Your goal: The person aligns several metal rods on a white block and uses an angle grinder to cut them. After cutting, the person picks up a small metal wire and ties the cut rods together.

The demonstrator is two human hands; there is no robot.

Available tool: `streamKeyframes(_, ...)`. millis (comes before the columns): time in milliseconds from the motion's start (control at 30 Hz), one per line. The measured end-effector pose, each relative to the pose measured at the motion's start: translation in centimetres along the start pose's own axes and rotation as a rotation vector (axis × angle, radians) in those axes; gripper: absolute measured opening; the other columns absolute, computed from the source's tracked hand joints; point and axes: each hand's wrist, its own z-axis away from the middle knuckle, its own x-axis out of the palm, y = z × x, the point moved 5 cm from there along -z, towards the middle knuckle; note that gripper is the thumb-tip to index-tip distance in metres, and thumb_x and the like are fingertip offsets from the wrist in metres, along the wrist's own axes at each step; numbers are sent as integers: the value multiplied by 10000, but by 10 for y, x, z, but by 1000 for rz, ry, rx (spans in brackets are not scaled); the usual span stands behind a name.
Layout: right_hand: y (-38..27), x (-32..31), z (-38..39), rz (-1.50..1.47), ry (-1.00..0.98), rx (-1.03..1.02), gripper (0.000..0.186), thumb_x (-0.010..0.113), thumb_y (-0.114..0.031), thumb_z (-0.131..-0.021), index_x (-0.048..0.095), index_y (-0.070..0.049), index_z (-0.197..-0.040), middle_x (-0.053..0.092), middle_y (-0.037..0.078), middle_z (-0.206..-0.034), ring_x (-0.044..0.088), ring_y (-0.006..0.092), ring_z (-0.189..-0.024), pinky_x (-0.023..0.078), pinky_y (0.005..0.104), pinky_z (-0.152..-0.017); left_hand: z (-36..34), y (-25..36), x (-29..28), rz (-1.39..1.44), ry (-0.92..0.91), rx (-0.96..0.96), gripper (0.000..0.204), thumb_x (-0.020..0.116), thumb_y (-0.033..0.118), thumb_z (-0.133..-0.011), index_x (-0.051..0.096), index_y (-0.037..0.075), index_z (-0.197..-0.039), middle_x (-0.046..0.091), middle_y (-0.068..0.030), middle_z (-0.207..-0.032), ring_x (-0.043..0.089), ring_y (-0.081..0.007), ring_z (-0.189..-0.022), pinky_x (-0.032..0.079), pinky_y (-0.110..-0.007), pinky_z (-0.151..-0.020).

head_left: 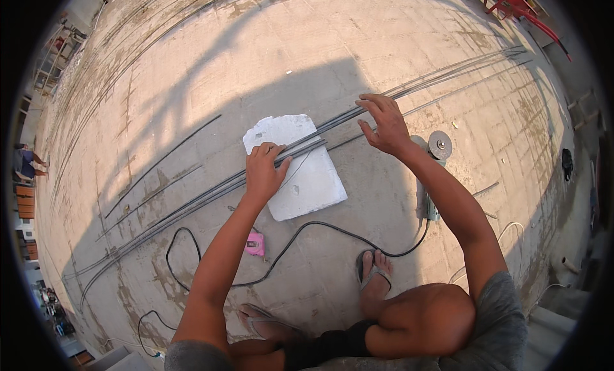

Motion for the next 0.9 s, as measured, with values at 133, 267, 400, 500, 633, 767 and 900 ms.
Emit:
streamKeyframes(133, -34, 31, 45, -1373, -5, 736, 563, 507, -406, -1080, 494, -6, -1476, 544, 182, -1470, 468, 317, -1427, 341, 461, -1214, 12, 8, -5, 240, 75, -43, 311, 719, 229, -955, 724, 54, -1212, 675, -134, -1229, 615, -300, -1177, 462, -423, -1023)
streamKeyframes(267, -79, 14, 34, -1545, 72, 700, 603, 423, -429, -1104, 461, 20, -1504, 479, 161, -1560, 401, 331, -1487, 297, 460, -1238, 21, 29, -2, 894, 23, -312, 472, 533, 402, -1073, 639, 35, -1350, 606, -152, -1407, 547, -284, -1329, 407, -441, -1134)
streamKeyframes(400, -165, -11, 4, -1035, -25, 245, 595, 360, -429, -1121, 439, -26, -1552, 383, 160, -1651, 302, 347, -1552, 200, 460, -1271, 14, 72, -4, 1623, -22, -749, 724, 266, 585, -1106, 388, 40, -1568, 457, -155, -1563, 454, -297, -1429, 359, -459, -1188)
streamKeyframes(500, -205, -6, -6, -786, -43, -85, 549, 354, -401, -1128, 455, -86, -1567, 366, 187, -1657, 283, 330, -1564, 158, 450, -1279, -2, 109, -33, 1907, 57, -742, 851, 212, 669, -1072, 170, 42, -1647, 275, -171, -1667, 319, -299, -1525, 256, -435, -1256)
streamKeyframes(633, -125, 23, -27, -544, 26, 381, 667, 392, -526, -1096, 429, -66, -1577, 361, 238, -1643, 271, 415, -1553, 184, 519, -1265, -4, 141, -80, 1887, -102, -540, 948, 242, 712, -1043, 72, 6, -1653, 194, -204, -1702, 192, -327, -1586, 129, -462, -1302)
streamKeyframes(767, -94, 36, 13, -877, 74, 733, 745, 371, -582, -1084, 388, -36, -1591, 316, 247, -1664, 260, 349, -1572, 213, 443, -1266, 3, 135, -92, 1404, -128, -340, 858, 333, 596, -1062, 92, 19, -1650, 137, -194, -1729, 127, -316, -1605, 90, -434, -1296)
streamKeyframes(900, -132, 45, 62, -1342, -105, 892, 575, 498, -420, -1092, 508, -11, -1496, 531, 181, -1517, 499, 253, -1398, 366, 379, -1168, 14, 120, -57, 837, -123, -205, 725, 503, 423, -1070, 251, 52, -1639, 220, -188, -1713, 232, -336, -1580, 214, -439, -1272)
